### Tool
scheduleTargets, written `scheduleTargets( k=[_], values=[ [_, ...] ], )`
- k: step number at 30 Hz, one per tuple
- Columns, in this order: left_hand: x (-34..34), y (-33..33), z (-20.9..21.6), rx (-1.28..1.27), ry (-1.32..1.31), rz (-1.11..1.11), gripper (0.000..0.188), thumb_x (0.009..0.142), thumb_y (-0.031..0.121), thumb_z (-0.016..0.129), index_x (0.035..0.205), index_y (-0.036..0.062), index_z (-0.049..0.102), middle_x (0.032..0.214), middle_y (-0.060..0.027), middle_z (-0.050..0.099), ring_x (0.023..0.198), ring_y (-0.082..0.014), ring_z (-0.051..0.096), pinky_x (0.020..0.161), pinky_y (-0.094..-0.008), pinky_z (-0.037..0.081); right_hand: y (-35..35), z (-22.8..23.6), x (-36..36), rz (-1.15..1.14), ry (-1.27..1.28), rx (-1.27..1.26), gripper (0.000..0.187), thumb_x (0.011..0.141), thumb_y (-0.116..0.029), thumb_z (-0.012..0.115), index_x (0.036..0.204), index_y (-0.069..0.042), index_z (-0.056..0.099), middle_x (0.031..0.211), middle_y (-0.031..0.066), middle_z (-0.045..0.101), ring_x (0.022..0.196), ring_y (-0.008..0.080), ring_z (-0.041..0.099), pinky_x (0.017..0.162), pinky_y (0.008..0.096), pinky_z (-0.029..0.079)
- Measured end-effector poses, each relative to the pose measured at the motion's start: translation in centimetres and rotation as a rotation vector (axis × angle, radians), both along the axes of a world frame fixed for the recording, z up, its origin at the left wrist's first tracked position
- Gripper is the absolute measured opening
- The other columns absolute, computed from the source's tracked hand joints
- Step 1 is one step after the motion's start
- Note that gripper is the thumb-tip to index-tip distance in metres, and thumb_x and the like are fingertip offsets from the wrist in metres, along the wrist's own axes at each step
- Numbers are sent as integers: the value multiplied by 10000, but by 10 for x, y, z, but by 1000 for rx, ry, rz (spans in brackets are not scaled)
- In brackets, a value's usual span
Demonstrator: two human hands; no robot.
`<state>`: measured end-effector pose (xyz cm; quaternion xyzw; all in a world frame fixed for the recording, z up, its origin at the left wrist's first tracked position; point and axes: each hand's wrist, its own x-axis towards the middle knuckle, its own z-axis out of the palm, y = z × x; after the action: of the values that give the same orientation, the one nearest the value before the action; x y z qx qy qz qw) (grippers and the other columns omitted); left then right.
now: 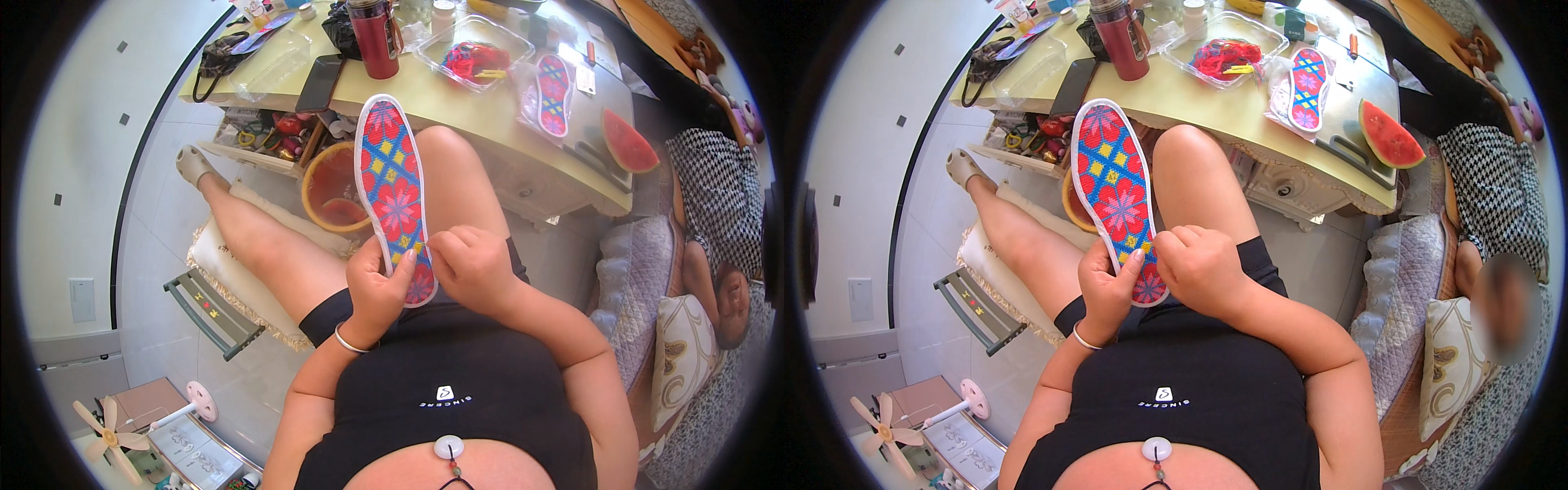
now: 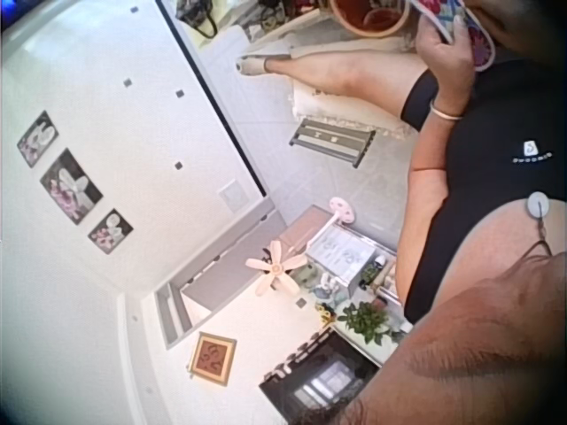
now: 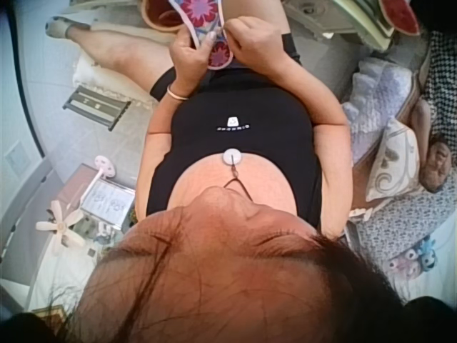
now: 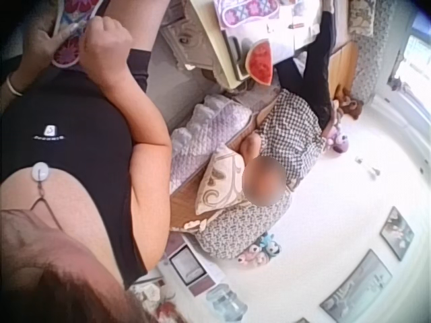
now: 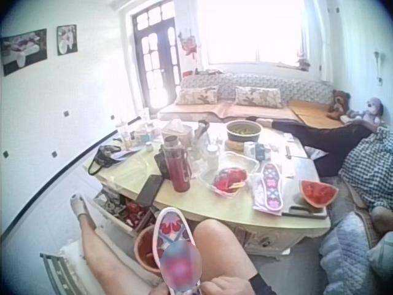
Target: The person sews a colorful patterned shoe insole by hand using a needle and yellow thread, repeatedly pulling the thread through the edge of the insole.
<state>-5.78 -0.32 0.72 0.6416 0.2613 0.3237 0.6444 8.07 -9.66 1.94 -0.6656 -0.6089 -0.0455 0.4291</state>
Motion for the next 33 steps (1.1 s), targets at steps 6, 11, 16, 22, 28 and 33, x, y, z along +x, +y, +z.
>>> scheduleTargets(
  k=[6, 11, 16, 22, 28, 33],
  values=[
    [-3, 2, -9, 282, 163, 28, 115, 854, 37, 661, 954, -22, 659, 858, -81, 686, 762, -124, 621, 699, -278, 492, 3, -2, -1, 20, -42, -20, 175, 748, -62, 669, 739, -68, 495, 627, 73, 512, 585, 266, 573, 512, 382, 460],
    [-3, 2, -9, 324, 174, 84, 85, 843, 39, 670, 913, -7, 661, 809, -103, 668, 706, -189, 621, 668, -298, 482, 7, -4, -4, -15, 37, -2, 149, 787, -72, 666, 767, -56, 519, 656, 86, 551, 618, 274, 600, 529, 385, 473],
    [-2, 2, -8, 256, 77, 78, 87, 843, 37, 681, 906, -16, 652, 821, -95, 673, 724, -150, 615, 672, -287, 476, 1, -1, -3, -14, 70, -34, 119, 805, -69, 669, 821, -41, 555, 692, 99, 579, 642, 283, 614, 551, 385, 480],
    [-5, 6, -7, -169, -126, 0, 232, 895, -19, 639, 1126, -23, 617, 1023, -73, 691, 906, -147, 655, 821, -294, 519, 5, 9, 6, -55, 449, -11, 119, 838, -78, 696, 901, -5, 626, 681, 79, 570, 657, 191, 589, 615, 316, 479],
    [-4, 16, -4, -390, -263, -237, 330, 903, -56, 614, 1227, -11, 574, 1152, -86, 663, 1058, -163, 629, 904, -316, 517, 7, -19, 17, 315, 1846, -371, 100, 907, -106, 662, 915, -7, 672, 795, -8, 634, 664, 83, 505, 607, 223, 412],
    [-4, 14, -6, -380, -221, -269, 339, 905, -48, 608, 1238, -11, 565, 1160, -81, 660, 1048, -162, 633, 927, -311, 503, 9, -27, 13, 356, 2017, -333, 76, 920, -111, 634, 905, -41, 658, 806, 14, 646, 655, 80, 519, 617, 218, 414]
  ],
)
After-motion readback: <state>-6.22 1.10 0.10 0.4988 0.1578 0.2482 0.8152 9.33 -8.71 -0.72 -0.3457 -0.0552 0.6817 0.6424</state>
